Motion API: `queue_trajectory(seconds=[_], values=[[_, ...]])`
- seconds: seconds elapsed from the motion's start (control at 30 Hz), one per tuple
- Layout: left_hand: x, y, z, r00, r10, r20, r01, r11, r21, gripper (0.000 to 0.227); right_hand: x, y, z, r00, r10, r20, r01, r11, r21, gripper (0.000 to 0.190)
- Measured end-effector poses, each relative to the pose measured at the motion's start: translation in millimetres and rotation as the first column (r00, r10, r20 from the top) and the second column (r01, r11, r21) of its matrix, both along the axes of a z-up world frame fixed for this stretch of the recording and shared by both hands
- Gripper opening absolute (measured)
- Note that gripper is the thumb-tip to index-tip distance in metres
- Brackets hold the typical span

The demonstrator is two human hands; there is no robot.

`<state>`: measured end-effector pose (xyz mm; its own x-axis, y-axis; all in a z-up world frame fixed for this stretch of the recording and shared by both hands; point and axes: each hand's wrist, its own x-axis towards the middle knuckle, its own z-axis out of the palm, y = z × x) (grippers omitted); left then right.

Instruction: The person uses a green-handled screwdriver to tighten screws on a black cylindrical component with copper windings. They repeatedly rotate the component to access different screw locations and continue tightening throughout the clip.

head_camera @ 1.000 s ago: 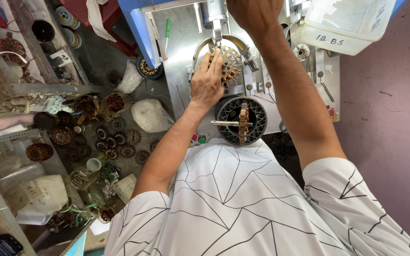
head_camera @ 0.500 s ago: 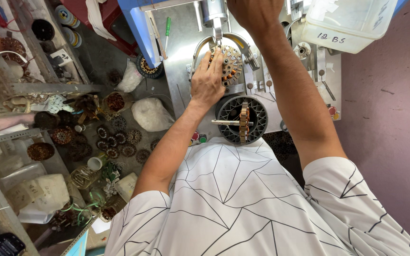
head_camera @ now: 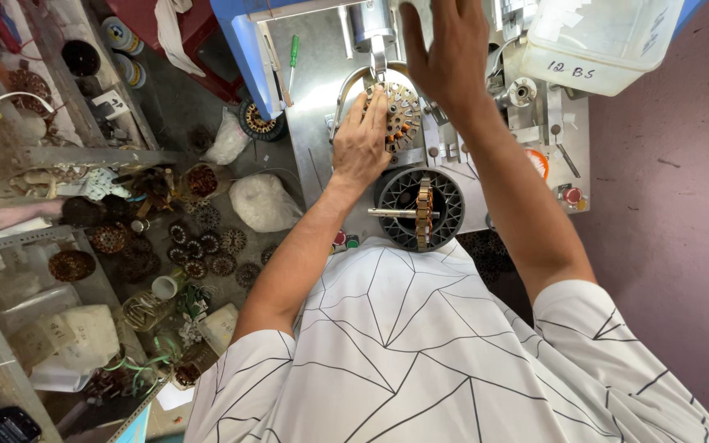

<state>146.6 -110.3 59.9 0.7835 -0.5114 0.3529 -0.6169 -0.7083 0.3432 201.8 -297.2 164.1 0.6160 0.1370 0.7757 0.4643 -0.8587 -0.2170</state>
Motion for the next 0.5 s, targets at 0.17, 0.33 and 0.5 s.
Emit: queue_trajectory(seconds=[0.17, 0.33, 0.5], values=[[-18, 15, 20, 0.998, -0.063, -0.029, 0.056, 0.978, -0.199, 0.097, -91, 18, -1, 0.848, 0.023, -0.530, 0.210, 0.904, 0.374, 0.025], [-81, 67, 16, 0.897, 0.137, -0.420, -0.184, 0.980, -0.073, 0.031, -152, 10, -8, 0.803, 0.018, -0.596, 0.343, 0.804, 0.486, 0.018], [-138, 115, -38, 0.578, 0.438, -0.688, -0.142, 0.885, 0.444, 0.050, -171, -3, -19, 0.766, 0.078, -0.638, 0.371, 0.757, 0.538, 0.018]])
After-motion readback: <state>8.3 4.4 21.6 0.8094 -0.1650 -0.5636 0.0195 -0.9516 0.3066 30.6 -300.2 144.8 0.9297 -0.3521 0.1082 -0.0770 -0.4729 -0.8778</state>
